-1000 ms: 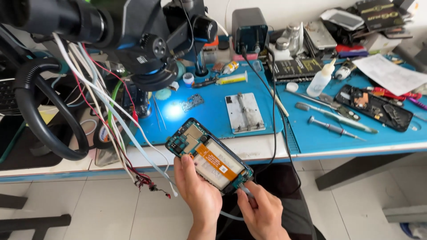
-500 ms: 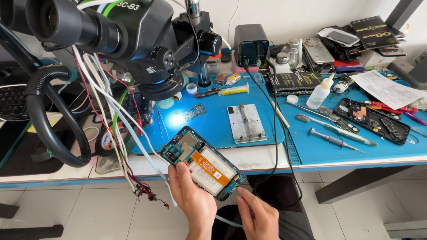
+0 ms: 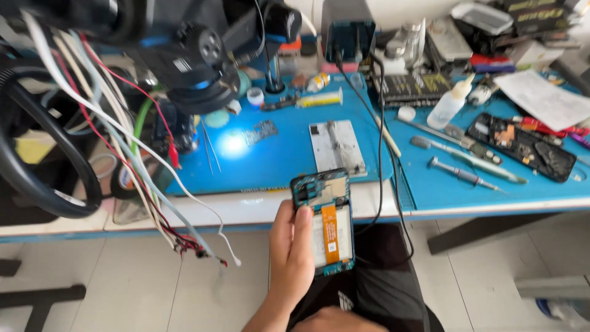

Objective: The person holds a disassembled smartphone and manipulates its internal components. They remove a small circuit board from the phone's frame, place it on a metal fixture on the workbench, and then reinsert it back into the phone.

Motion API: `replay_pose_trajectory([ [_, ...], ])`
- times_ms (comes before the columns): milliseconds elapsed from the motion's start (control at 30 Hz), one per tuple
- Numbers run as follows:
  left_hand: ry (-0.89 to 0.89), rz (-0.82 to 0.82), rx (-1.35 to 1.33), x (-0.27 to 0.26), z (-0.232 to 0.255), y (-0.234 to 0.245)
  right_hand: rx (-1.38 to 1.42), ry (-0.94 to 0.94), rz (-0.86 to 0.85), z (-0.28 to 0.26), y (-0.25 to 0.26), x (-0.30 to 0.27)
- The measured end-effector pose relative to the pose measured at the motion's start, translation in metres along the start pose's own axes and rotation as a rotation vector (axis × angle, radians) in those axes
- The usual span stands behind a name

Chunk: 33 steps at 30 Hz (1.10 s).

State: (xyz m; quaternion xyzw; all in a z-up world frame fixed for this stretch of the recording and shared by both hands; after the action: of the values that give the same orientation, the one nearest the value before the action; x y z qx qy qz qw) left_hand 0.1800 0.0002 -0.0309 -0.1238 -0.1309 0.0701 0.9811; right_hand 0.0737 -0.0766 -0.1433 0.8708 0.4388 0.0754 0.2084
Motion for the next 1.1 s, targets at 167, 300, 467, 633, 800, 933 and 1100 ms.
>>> replay_pose_trajectory([
  [167, 0.008, -0.108, 0.127, 0.001, -0.001, -0.021, -0.007, 0.081, 0.364, -0.091, 0.146, -0.034],
  [300, 0.021, -0.121, 0.147, 0.0, -0.012, -0.035, -0.191, 0.007, 0.78, -0.085, 0.201, -0.049],
  [467, 0.069, -0.125, 0.05, 0.001, -0.025, -0.048, -0.326, 0.105, 0.831, -0.085, 0.216, -0.033],
  [633, 0.044, -0.129, 0.032, 0.002, -0.024, -0.062, -0.347, 0.131, 0.843, -0.078, 0.215, -0.027],
  [800, 0.054, -0.145, 0.05, -0.002, -0.029, -0.072, -0.397, 0.07, 0.919, -0.076, 0.217, -0.035],
  [933, 0.051, -0.124, 0.103, -0.008, -0.033, -0.075, -0.425, 0.08, 0.903, -0.078, 0.216, -0.038],
  [1100, 0.047, -0.134, 0.122, -0.012, -0.03, -0.081, -0.313, -0.041, 0.923, -0.066, 0.219, -0.047],
])
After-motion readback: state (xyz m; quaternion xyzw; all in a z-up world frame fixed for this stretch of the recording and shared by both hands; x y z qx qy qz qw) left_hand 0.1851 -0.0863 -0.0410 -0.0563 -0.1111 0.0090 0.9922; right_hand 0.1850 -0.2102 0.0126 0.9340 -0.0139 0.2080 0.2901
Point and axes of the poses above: each hand's wrist, its own x-axis towards the middle knuckle, its own y-axis out of the back of the hand, z = x × y, the point moved 9 cm from there along x, towards the middle knuckle, and after that the axes turned 1 degree about -y, right-handed, at the moved point
